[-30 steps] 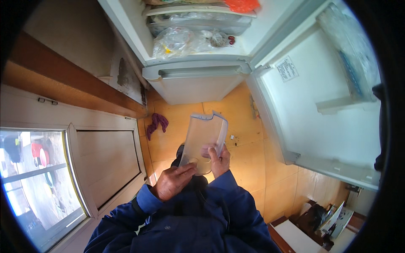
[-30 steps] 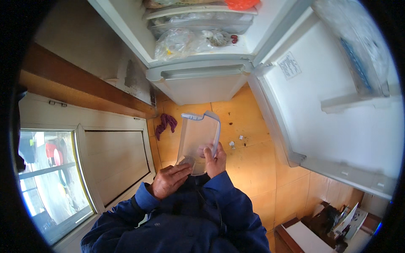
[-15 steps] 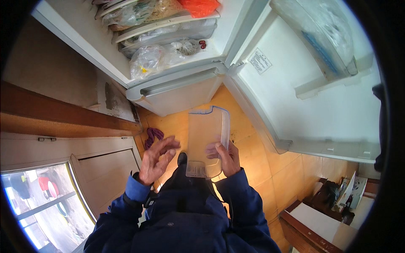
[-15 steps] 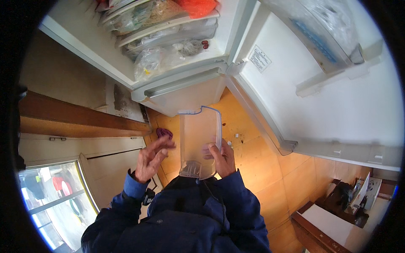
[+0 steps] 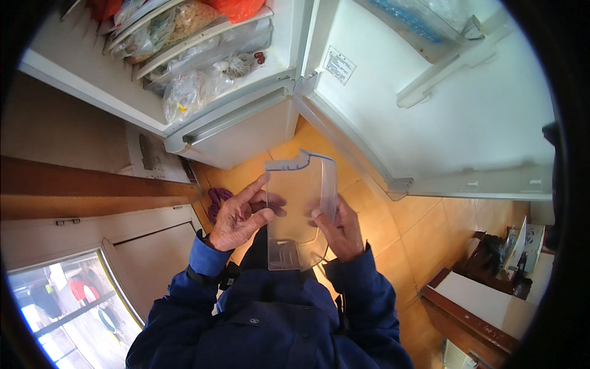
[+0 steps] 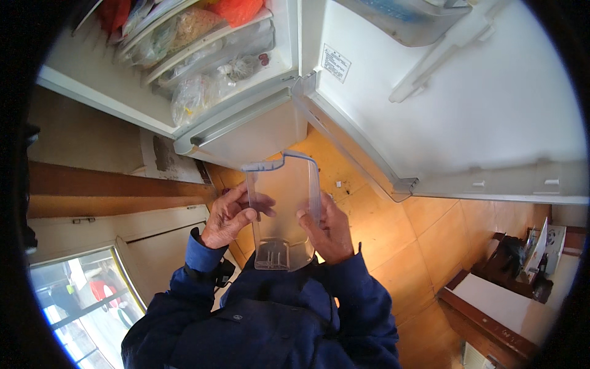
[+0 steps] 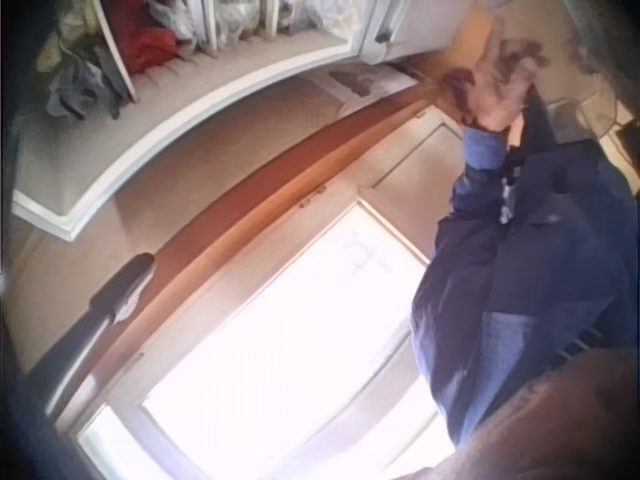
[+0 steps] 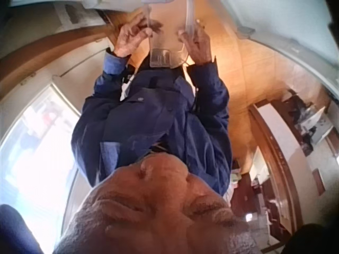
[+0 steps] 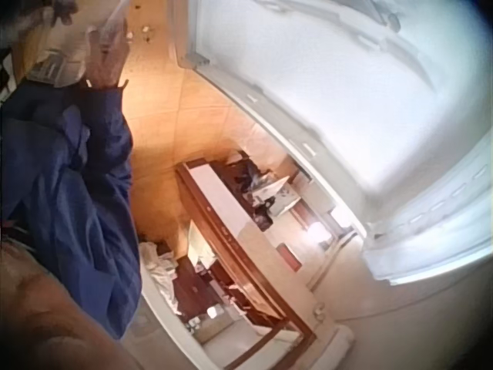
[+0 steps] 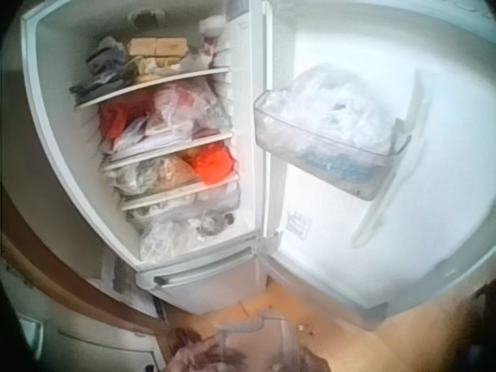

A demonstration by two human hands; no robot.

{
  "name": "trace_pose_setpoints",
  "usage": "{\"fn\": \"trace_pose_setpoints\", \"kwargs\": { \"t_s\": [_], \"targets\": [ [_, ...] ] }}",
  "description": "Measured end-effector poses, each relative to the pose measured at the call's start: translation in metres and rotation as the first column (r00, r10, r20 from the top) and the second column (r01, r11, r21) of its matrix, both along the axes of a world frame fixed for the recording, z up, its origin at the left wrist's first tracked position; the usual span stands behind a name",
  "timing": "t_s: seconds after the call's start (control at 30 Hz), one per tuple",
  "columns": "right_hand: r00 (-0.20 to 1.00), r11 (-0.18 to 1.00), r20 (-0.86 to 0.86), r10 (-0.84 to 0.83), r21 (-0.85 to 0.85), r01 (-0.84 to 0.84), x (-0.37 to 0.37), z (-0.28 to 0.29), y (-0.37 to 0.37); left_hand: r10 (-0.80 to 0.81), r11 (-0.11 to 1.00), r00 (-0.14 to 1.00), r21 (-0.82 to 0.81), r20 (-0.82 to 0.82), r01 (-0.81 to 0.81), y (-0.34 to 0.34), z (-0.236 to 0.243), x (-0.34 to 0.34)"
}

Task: The person opens a top-mount refrigerator and repeatedly attempts to install a clear plastic shelf into the door compartment. They align the shelf with the mounting brackets, press it into place, and test its fit multiple times. The person also briefly handles a plastic bag of ice inside the door bin.

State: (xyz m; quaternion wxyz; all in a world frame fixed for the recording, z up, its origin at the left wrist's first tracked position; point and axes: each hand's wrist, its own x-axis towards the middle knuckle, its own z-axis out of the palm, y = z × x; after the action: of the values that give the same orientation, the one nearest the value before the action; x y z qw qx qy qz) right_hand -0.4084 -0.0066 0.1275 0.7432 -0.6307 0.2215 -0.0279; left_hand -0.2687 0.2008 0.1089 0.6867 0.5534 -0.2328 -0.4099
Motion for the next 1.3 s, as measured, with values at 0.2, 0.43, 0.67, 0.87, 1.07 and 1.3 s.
{"fn": "trace_pose_setpoints", "kwargs": {
  "t_s": [0.2,0.43,0.67,0.87,1.07,1.3],
  "targets": [
    [0.997,0.999,0.058,-0.049,-0.007,0.05,0.023,0.033,-0.013,-0.014,1.0,0.997,-0.002,-0.079,0.014,-0.009,0.023,0.026],
    [0.984,0.957,0.155,-0.089,-0.259,0.128,0.029,0.028,-0.01,-0.02,1.0,0.999,-0.005,0.049,0.021,-0.02,0.028,0.039],
    [0.964,0.874,0.222,-0.144,-0.428,0.229,0.001,0.029,-0.026,-0.041,0.999,0.966,-0.02,0.257,0.048,-0.038,0.027,0.013],
    [0.974,0.857,0.163,-0.16,-0.466,0.219,-0.029,0.018,-0.039,-0.056,0.996,0.876,0.083,0.48,0.019,-0.049,0.028,-0.011],
    [0.91,0.786,0.318,-0.266,-0.475,0.396,-0.041,0.024,-0.045,-0.128,0.99,0.7,0.133,0.703,0.048,-0.061,0.043,-0.01],
    [0.875,0.734,0.354,-0.329,-0.487,0.473,-0.044,0.026,-0.049,-0.204,0.973,0.78,0.213,0.592,0.093,-0.067,0.044,-0.009]
  ]
}}
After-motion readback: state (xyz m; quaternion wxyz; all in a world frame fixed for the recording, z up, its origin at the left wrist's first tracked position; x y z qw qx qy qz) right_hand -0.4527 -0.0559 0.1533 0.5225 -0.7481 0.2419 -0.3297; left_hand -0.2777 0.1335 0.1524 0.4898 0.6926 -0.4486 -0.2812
